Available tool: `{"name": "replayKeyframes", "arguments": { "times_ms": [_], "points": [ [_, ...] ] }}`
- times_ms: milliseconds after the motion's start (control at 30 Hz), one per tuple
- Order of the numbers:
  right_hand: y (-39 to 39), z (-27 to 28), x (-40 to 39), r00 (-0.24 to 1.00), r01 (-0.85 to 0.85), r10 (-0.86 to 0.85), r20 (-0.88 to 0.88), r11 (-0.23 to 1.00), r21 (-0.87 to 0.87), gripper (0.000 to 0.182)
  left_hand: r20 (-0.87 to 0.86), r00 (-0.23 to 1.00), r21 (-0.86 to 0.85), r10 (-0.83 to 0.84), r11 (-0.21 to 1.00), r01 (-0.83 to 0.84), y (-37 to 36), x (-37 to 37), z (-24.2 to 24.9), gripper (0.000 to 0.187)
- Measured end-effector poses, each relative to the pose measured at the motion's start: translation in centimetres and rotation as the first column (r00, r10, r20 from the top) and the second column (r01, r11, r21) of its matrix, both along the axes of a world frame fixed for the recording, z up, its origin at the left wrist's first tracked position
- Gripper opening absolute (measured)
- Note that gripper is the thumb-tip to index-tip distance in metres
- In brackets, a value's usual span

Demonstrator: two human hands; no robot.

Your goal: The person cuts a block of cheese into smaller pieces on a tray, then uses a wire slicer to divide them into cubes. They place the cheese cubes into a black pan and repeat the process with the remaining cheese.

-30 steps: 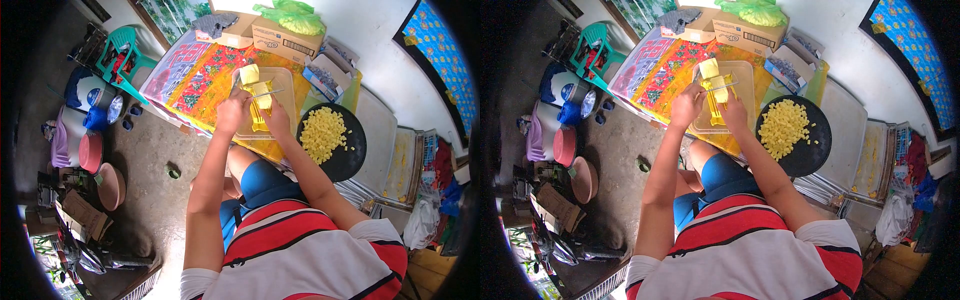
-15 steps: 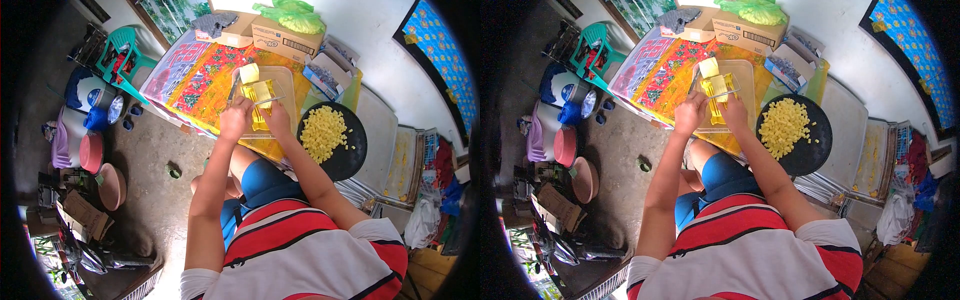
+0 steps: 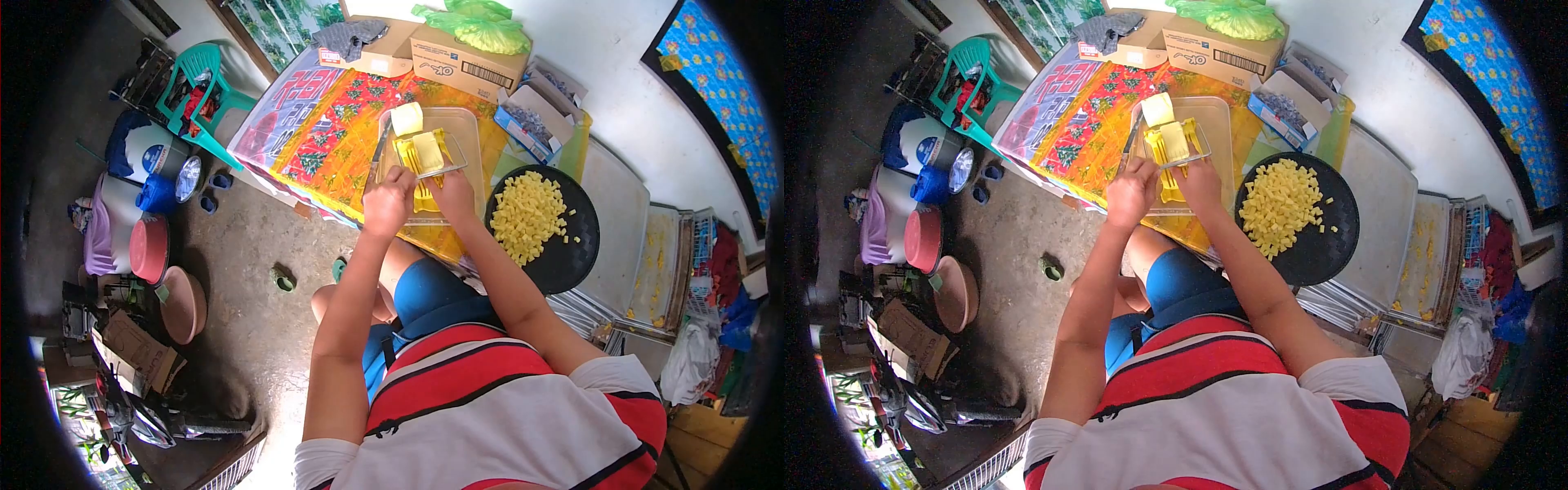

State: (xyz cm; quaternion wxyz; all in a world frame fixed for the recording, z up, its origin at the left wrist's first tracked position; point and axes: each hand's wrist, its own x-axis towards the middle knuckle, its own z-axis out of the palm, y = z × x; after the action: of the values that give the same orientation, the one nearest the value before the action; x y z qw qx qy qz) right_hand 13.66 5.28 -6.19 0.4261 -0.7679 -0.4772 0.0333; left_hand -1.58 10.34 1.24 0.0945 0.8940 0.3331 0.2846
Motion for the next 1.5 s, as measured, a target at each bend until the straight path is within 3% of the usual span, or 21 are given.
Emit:
{"name": "replayKeyframes", "arguments": {
  "times_ms": [367, 467, 567, 667, 767, 867, 967, 1367, 1500],
  "points": [
    [-0.2, 0.6, 0.1, 0.999, -0.018, 0.018, -0.04, 1.0, 0.002, 0.068, 0.023, 1.0, 0.04, 0.015, 0.999, -0.016, -0.4, 0.2, -0.7, 0.007],
    [-0.8, 0.9, 0.2, 0.993, -0.089, 0.096, -0.071, 0.992, 0.09, 0.072, 0.122, 0.992, 0.176, -0.027, 0.984, 0.005, -0.1, 0.2, -0.8, 0.004],
    [-1.9, 2.0, 0.1, 0.924, -0.126, 0.184, -0.334, 0.974, 0.188, 0.074, 0.115, 0.993, 0.135, -0.01, 0.991, -0.005, -0.5, 0.2, -0.5, 0.005],
    [-2.8, 1.4, 0.2, 0.941, -0.005, 0.079, -0.329, 0.976, 0.22, 0.071, 0.121, 0.993, 0.137, -0.006, 0.991, -0.011, -0.4, 0.2, -1.0, 0.004],
    [-2.7, 0.6, 1.0, 0.928, 0.073, 0.07, -0.366, 0.929, 0.363, 0.062, 0.05, 0.999, 0.04, 0.01, 0.999, -0.012, -0.7, 0.0, -0.9, 0.007],
    [-3.2, 1.7, 1.6, 0.846, 0.056, 0.081, -0.527, 0.969, 0.239, 0.051, 0.048, 0.999, 0.064, 0.009, 0.998, -0.012, -0.6, 0.0, -1.3, 0.008],
    [-3.5, 1.8, 1.9, 0.894, 0.029, 0.086, -0.44, 0.968, 0.249, 0.046, 0.148, 0.989, 0.14, -0.02, 0.99, -0.001, -0.9, 0.2, -1.6, 0.003],
    [-3.6, -1.7, 3.0, 0.813, -0.069, 0.262, -0.519, 0.93, 0.361, 0.043, 0.066, 0.998, 0.119, 0.017, 0.993, -0.025, -2.1, -0.4, -5.2, 0.011],
    [-3.8, -2.0, 3.1, 0.796, -0.076, 0.25, -0.551, 0.945, 0.319, 0.043, 0.065, 0.998, 0.144, 0.021, 0.989, -0.03, -2.4, -0.3, -6.1, 0.011]
  ]
}}
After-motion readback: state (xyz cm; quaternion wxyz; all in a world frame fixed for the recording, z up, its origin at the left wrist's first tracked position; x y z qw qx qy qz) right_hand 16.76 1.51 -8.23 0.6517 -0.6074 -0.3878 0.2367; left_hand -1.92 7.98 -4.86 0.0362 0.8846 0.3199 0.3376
